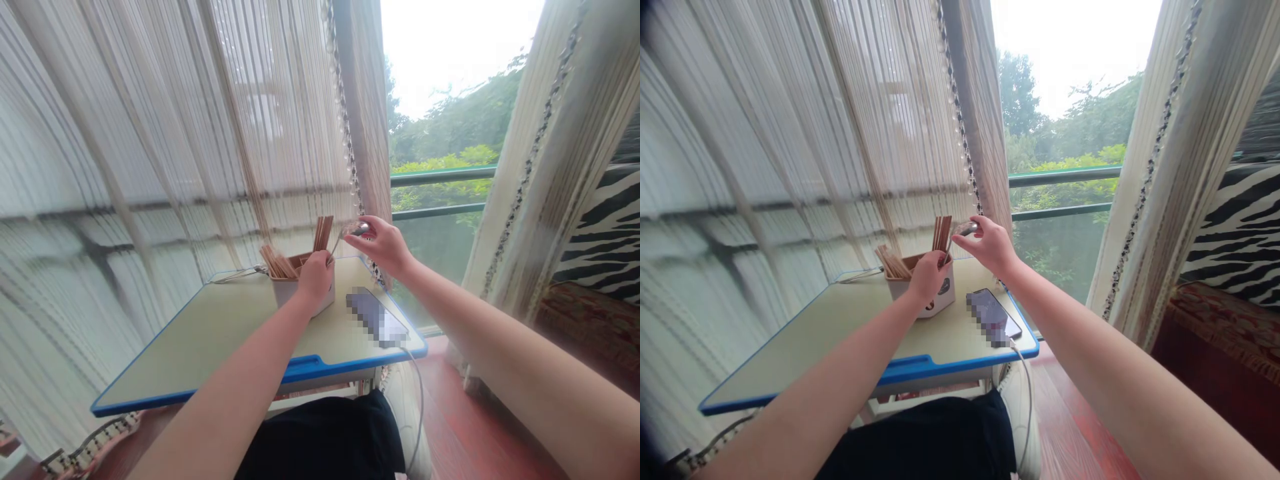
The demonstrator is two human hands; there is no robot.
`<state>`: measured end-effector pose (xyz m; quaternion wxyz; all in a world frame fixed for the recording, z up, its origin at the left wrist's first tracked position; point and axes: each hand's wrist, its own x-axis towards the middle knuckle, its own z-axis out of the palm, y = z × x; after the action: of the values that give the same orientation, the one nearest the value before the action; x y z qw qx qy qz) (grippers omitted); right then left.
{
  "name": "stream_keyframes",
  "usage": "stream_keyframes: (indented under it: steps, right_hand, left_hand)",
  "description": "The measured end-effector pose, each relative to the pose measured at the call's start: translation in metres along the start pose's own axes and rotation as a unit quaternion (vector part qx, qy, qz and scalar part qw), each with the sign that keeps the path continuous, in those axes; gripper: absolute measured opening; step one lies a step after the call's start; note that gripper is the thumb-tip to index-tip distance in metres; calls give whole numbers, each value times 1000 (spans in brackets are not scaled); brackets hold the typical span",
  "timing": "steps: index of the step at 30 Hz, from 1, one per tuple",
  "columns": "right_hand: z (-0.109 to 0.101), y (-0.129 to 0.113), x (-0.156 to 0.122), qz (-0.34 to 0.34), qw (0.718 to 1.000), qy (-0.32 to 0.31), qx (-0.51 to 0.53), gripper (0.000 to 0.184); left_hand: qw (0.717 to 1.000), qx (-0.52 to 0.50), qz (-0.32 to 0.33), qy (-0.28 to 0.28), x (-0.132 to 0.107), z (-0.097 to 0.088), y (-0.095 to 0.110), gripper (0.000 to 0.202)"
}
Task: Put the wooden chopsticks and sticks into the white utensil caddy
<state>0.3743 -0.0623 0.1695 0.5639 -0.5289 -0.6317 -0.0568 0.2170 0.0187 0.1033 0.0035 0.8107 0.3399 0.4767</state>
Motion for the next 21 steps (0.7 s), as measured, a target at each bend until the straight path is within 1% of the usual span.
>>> stream_keyframes:
  steps: [6,9,11,15,18,21]
  right_hand:
    - [1,6,5,36,999,6,28,61]
    - [6,10,8,41,996,-24,74,61]
    - [11,14,8,39,992,-56,107,60]
    - [25,19,2,42,984,-106,134,61]
    - [32,18,-6,46,982,-129,132,63]
    - [34,16,-9,48,981,-146,122,65]
  left_hand:
    - [995,60,68,-30,-7,6,-17,27]
    - [992,86,76,-44,-5,1,-25,42]
    - [988,107,81,-77,-2,-8,-28,47]
    - [973,122,95,-170,5,-33,-30,40]
    - [970,100,95,-201,8,-49,-27,34]
    - [970,81,79,-215,8,-59,-22,23]
